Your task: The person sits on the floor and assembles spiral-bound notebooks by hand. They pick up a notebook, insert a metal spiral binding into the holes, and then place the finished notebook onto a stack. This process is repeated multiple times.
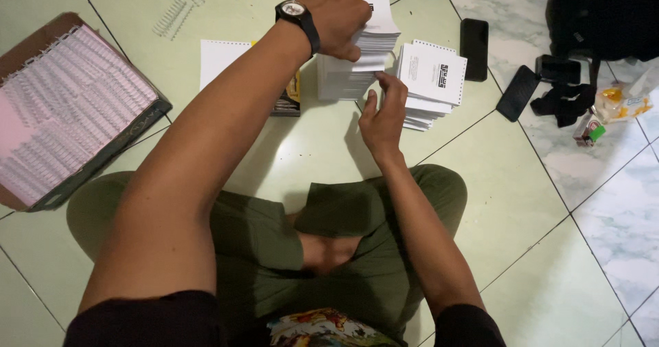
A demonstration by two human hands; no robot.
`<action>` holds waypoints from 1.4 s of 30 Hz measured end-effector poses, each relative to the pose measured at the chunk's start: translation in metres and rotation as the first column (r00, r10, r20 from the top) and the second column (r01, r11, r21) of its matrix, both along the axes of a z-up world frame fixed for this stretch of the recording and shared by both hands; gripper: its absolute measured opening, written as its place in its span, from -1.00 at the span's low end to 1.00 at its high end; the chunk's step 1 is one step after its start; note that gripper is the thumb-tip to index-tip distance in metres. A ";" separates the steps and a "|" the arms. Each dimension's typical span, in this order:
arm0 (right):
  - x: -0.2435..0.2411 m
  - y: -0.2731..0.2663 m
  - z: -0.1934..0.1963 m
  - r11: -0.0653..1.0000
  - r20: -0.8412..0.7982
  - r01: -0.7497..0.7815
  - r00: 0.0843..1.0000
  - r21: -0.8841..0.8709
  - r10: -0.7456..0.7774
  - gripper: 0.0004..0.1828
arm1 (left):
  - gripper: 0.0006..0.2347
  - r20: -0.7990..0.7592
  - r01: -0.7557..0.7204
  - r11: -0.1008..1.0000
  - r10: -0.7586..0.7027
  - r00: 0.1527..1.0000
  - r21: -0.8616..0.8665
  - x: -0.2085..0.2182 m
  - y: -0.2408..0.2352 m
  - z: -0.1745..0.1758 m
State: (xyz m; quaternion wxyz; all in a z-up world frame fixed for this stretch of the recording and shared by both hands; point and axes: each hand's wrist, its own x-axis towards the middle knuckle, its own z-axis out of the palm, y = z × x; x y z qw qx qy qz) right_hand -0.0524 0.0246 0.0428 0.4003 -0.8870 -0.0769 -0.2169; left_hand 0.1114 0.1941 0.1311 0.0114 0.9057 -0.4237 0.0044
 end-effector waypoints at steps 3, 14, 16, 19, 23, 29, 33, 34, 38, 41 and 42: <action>-0.002 0.000 -0.002 1.000 0.026 -0.022 0.999 -0.005 0.022 -0.68 | -0.61 -0.026 -0.014 0.999 0.013 1.000 -0.040 0.004 0.001 -0.003; -0.006 -0.001 -0.014 1.000 0.014 -0.025 1.000 -0.018 0.025 -0.58 | -0.59 0.006 -0.014 0.998 0.014 1.000 -0.056 0.006 0.001 -0.003; -0.007 0.000 -0.015 1.000 -0.019 -0.022 1.000 -0.006 0.022 -0.58 | -0.59 -0.012 -0.018 0.999 0.018 1.000 -0.047 0.006 0.002 -0.002; -0.008 0.000 -0.012 1.000 -0.023 -0.019 1.000 -0.023 0.018 -0.58 | -0.61 -0.070 -0.023 0.998 0.019 0.997 -0.059 0.007 0.002 -0.001; -0.008 -0.001 -0.013 1.000 -0.030 -0.017 0.999 0.005 0.017 -0.59 | -0.61 -0.043 -0.018 0.997 0.015 0.999 -0.070 0.008 0.001 -0.003; -0.010 -0.002 -0.017 0.999 -0.025 -0.035 0.999 0.021 0.036 -0.58 | -0.64 -0.061 -0.024 0.996 0.019 0.998 -0.088 0.011 0.001 -0.005; -0.010 -0.001 -0.016 0.997 -0.047 -0.032 0.998 0.068 0.035 -0.56 | -0.63 -0.056 -0.024 0.996 0.019 0.998 -0.086 0.013 0.000 -0.006; -0.011 0.000 -0.014 0.997 -0.046 -0.031 0.998 0.068 0.035 -0.56 | -0.63 -0.056 -0.023 0.996 0.019 0.998 -0.086 0.013 -0.001 -0.007; -0.011 0.002 -0.011 0.997 -0.013 -0.051 0.999 0.060 0.052 -0.58 | -0.61 -0.054 -0.024 0.997 0.020 0.998 -0.079 0.010 0.000 -0.003; -0.012 0.003 -0.008 0.997 -0.035 -0.046 0.998 0.068 0.049 -0.57 | -0.62 -0.055 -0.025 0.997 0.021 0.998 -0.079 0.012 0.000 -0.004; -0.012 0.004 -0.006 0.997 -0.047 -0.044 0.998 0.070 0.047 -0.57 | -0.62 -0.057 -0.026 0.996 0.021 0.998 -0.087 0.013 -0.001 -0.006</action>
